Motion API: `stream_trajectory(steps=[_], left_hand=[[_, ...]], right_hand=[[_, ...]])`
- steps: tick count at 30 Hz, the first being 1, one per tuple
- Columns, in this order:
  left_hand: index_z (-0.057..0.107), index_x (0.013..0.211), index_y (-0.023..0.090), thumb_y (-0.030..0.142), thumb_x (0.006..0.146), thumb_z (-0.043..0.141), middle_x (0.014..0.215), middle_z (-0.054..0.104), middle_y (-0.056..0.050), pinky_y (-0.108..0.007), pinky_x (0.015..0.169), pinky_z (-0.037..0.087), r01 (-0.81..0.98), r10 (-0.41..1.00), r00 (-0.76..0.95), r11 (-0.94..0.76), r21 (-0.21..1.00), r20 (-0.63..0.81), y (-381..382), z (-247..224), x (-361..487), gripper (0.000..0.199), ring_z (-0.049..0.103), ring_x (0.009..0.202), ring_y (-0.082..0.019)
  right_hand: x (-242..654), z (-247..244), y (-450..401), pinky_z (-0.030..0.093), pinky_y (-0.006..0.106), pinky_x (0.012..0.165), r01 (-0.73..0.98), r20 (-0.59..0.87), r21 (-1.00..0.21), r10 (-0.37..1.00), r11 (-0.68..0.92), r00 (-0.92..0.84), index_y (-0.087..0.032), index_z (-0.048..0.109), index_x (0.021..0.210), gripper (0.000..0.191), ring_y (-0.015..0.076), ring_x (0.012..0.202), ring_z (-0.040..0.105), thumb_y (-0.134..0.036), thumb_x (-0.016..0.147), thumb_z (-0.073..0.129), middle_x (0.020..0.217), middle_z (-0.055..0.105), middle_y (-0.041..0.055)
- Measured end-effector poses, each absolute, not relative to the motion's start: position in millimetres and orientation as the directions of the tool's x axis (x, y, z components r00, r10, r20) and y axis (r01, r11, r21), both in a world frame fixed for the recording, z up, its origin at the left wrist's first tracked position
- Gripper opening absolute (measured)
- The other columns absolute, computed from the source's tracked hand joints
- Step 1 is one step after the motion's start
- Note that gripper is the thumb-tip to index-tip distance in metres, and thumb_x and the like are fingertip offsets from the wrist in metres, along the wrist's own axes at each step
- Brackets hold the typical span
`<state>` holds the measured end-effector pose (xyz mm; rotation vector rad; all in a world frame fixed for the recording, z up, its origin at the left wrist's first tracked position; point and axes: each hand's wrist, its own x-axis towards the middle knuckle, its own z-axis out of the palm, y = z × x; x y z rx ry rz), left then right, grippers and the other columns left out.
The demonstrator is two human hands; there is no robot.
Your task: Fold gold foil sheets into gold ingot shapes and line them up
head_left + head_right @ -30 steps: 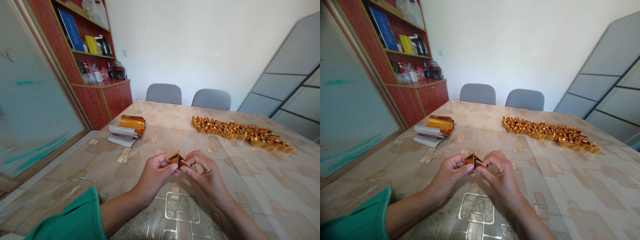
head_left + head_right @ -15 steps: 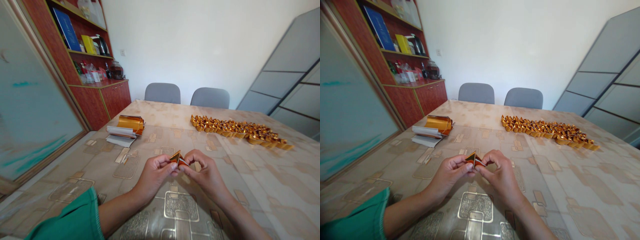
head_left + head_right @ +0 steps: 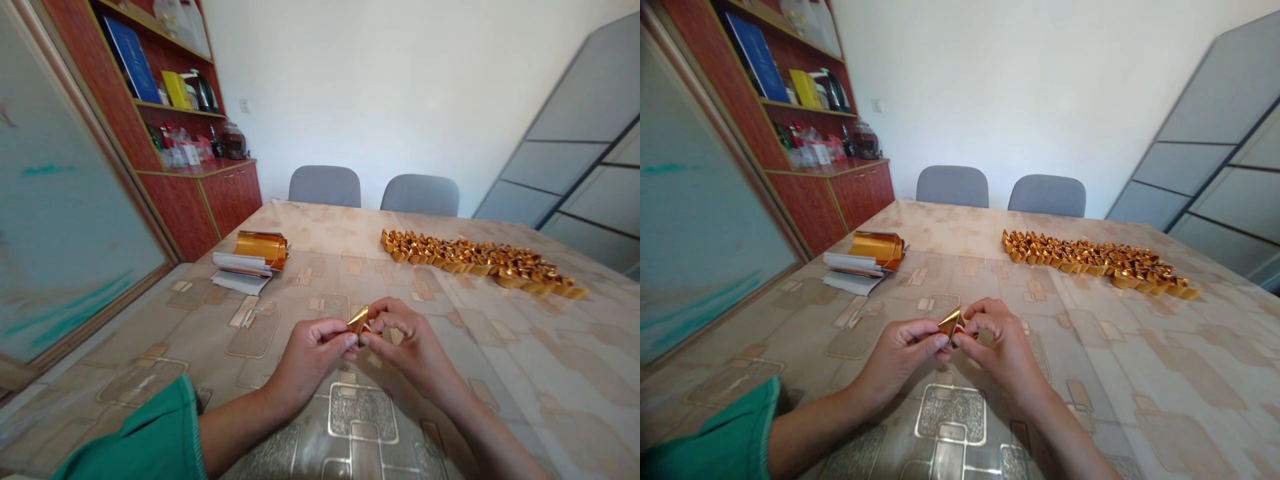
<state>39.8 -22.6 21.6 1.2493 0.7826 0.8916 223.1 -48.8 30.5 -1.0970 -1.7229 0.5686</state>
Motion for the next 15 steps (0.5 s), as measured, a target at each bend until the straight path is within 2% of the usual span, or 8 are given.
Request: stream_trajectory(steps=[4, 8, 12, 15], left_hand=[[0.075, 0.069, 0.015, 0.031, 0.077, 0.072, 0.062, 0.066, 0.0, -0.021, 0.056, 0.046, -0.122, 0.881, 0.471, 0.099, 0.988, -0.03, -23, 19, 40, 0.018, 0.058, 0.058, -0.012], [0.075, 0.072, 0.014, 0.032, 0.076, 0.075, 0.064, 0.067, 0.0, -0.019, 0.058, 0.046, -0.188, 0.871, 0.486, 0.177, 0.966, -0.065, -24, 20, 40, 0.018, 0.059, 0.059, -0.01], [0.074, 0.076, 0.014, 0.036, 0.074, 0.08, 0.071, 0.071, -0.002, -0.02, 0.063, 0.049, -0.29, 0.905, 0.421, 0.198, 0.936, -0.061, -23, 22, 40, 0.022, 0.063, 0.064, -0.012], [0.076, 0.081, 0.015, 0.036, 0.073, 0.081, 0.08, 0.075, -0.004, -0.023, 0.071, 0.052, -0.364, 0.921, 0.39, 0.178, 0.914, -0.024, -23, 22, 41, 0.023, 0.066, 0.073, -0.014]], right_hand=[[223, 32, -50, 0.05, 0.038, 0.079, 0.434, 0.476, -0.756, 0.867, 0.49, -0.149, -0.023, 0.069, 0.069, 0.017, 0.0222, 0.093, 0.063, -0.029, 0.084, 0.076, 0.095, 0.067, 0.0048], [218, 37, -53, 0.049, 0.036, 0.079, 0.44, 0.508, -0.733, 0.848, 0.519, -0.154, -0.022, 0.067, 0.069, 0.02, 0.0225, 0.094, 0.061, -0.031, 0.085, 0.075, 0.095, 0.066, 0.005], [211, 41, -57, 0.047, 0.033, 0.078, 0.411, 0.536, -0.733, 0.832, 0.542, -0.14, -0.023, 0.064, 0.083, 0.013, 0.0206, 0.09, 0.06, -0.028, 0.084, 0.076, 0.095, 0.064, 0.0034], [209, 37, -58, 0.046, 0.031, 0.074, 0.32, 0.518, -0.805, 0.855, 0.499, -0.029, -0.024, 0.06, 0.095, 0.022, 0.0187, 0.084, 0.057, -0.027, 0.081, 0.077, 0.09, 0.061, 0.0011]])
